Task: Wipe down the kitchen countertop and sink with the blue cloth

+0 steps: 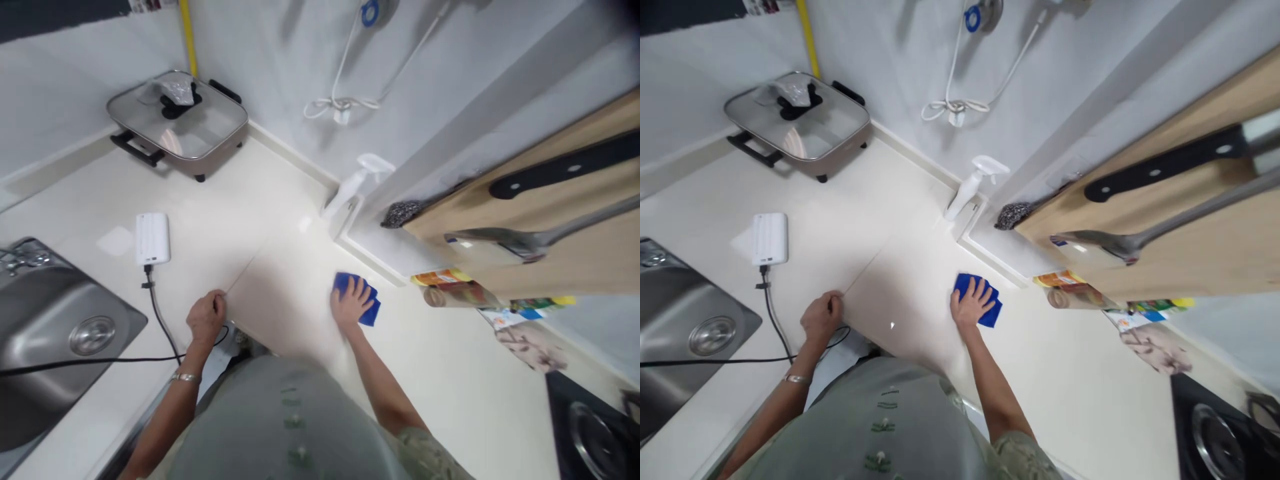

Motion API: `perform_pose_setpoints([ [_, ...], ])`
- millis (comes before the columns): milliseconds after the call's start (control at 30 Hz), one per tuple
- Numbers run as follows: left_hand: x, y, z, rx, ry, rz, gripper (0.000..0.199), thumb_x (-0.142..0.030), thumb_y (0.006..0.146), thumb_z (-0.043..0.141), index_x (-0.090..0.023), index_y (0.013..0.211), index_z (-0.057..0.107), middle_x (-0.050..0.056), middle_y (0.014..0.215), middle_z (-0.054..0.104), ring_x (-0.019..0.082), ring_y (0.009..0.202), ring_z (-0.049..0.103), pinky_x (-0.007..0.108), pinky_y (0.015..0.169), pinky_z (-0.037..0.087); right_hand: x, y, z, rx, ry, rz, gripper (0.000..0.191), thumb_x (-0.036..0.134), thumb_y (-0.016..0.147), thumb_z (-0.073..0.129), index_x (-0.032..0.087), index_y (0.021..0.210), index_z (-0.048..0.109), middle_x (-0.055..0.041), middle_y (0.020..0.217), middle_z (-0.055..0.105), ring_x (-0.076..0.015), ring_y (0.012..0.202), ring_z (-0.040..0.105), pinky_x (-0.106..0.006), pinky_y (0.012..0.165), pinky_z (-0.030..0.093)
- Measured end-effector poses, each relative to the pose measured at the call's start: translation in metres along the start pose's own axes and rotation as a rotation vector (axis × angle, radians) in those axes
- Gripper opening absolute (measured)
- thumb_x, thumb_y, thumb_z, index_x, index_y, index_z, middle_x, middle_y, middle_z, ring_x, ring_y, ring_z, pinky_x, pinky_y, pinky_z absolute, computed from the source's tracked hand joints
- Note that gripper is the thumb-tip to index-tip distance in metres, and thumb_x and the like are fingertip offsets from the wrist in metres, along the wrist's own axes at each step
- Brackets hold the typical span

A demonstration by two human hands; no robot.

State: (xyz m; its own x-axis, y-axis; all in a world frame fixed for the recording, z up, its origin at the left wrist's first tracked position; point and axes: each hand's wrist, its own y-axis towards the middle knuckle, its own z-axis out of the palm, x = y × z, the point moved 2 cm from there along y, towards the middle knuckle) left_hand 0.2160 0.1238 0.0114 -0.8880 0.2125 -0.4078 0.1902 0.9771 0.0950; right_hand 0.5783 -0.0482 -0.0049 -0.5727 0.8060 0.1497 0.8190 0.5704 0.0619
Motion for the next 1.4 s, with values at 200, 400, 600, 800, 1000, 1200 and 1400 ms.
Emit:
perform_pose_setpoints([
  [200, -0.004, 0.000, 0.000, 0.016, 0.031, -0.013, 0.037, -0.029, 0.097, 0.040, -0.019, 0.101, 0.076, 0.006, 0.074, 0.068, 0.020, 0.075, 0.060, 0.031, 0.069, 0.038, 0.119, -0.004, 0.008, 0.157, 0.091, -0.783, 0.070, 0.043, 0.091, 0.055, 0.022, 0.157, 0.045, -0.0087, 0.170, 0.027, -0.0416, 0.157, 0.008, -0.070, 0.124, 0.006],
  [400, -0.005, 0.001, -0.001, 0.003, 0.060, -0.029, 0.034, -0.030, 0.097, 0.043, -0.021, 0.098, 0.076, 0.005, 0.071, 0.066, 0.020, 0.073, 0.060, 0.030, 0.067, 0.037, 0.189, 0.068, 0.013, 0.241, 0.134, -1.007, 0.068, 0.044, 0.092, 0.058, 0.026, 0.156, 0.047, -0.0056, 0.169, 0.030, -0.0374, 0.158, 0.012, -0.065, 0.126, 0.004],
  [600, -0.004, 0.002, -0.003, -0.046, 0.081, 0.037, 0.031, -0.029, 0.098, 0.044, -0.022, 0.095, 0.074, 0.002, 0.065, 0.061, 0.018, 0.065, 0.058, 0.030, 0.063, 0.036, 0.238, 0.157, 0.028, 0.196, 0.123, -0.944, 0.067, 0.044, 0.094, 0.055, 0.026, 0.157, 0.045, -0.0046, 0.169, 0.030, -0.0360, 0.157, 0.013, -0.064, 0.126, 0.006],
  [800, -0.004, 0.003, -0.003, -0.085, 0.136, 0.128, 0.026, -0.024, 0.098, 0.046, -0.021, 0.094, 0.071, -0.001, 0.062, 0.056, 0.016, 0.059, 0.055, 0.031, 0.061, 0.036, 0.287, 0.240, 0.051, 0.095, 0.093, -0.812, 0.065, 0.046, 0.096, 0.046, 0.025, 0.158, 0.041, -0.0065, 0.169, 0.028, -0.0382, 0.156, 0.013, -0.068, 0.124, 0.009],
  [1000, 0.002, -0.001, 0.003, -0.102, 0.195, 0.165, 0.021, -0.021, 0.096, 0.049, -0.022, 0.088, 0.068, 0.000, 0.064, 0.058, 0.016, 0.060, 0.055, 0.031, 0.063, 0.037, 0.325, 0.315, 0.077, 0.052, 0.150, -0.667, 0.066, 0.048, 0.099, 0.040, 0.021, 0.159, 0.038, -0.0116, 0.169, 0.026, -0.0423, 0.154, 0.012, -0.076, 0.119, 0.008],
  [1200, 0.006, 0.002, 0.009, 0.040, 0.212, -0.015, 0.031, -0.028, 0.096, 0.042, -0.022, 0.083, 0.069, 0.005, 0.066, 0.060, 0.021, 0.066, 0.057, 0.033, 0.063, 0.037, 0.313, 0.262, 0.076, 0.051, 0.269, -0.692, 0.069, 0.046, 0.101, 0.042, 0.007, 0.158, 0.035, -0.0183, 0.169, 0.019, -0.0464, 0.154, -0.001, -0.081, 0.114, -0.007],
  [1400, -0.004, 0.010, 0.004, 0.108, 0.168, -0.117, 0.034, -0.031, 0.097, 0.041, -0.021, 0.097, 0.073, 0.006, 0.066, 0.056, 0.021, 0.067, 0.054, 0.031, 0.061, 0.031, 0.261, 0.149, 0.039, 0.175, 0.244, -0.853, 0.067, 0.045, 0.097, 0.054, 0.022, 0.159, 0.041, -0.0068, 0.171, 0.025, -0.0383, 0.157, 0.004, -0.066, 0.125, -0.003],
])
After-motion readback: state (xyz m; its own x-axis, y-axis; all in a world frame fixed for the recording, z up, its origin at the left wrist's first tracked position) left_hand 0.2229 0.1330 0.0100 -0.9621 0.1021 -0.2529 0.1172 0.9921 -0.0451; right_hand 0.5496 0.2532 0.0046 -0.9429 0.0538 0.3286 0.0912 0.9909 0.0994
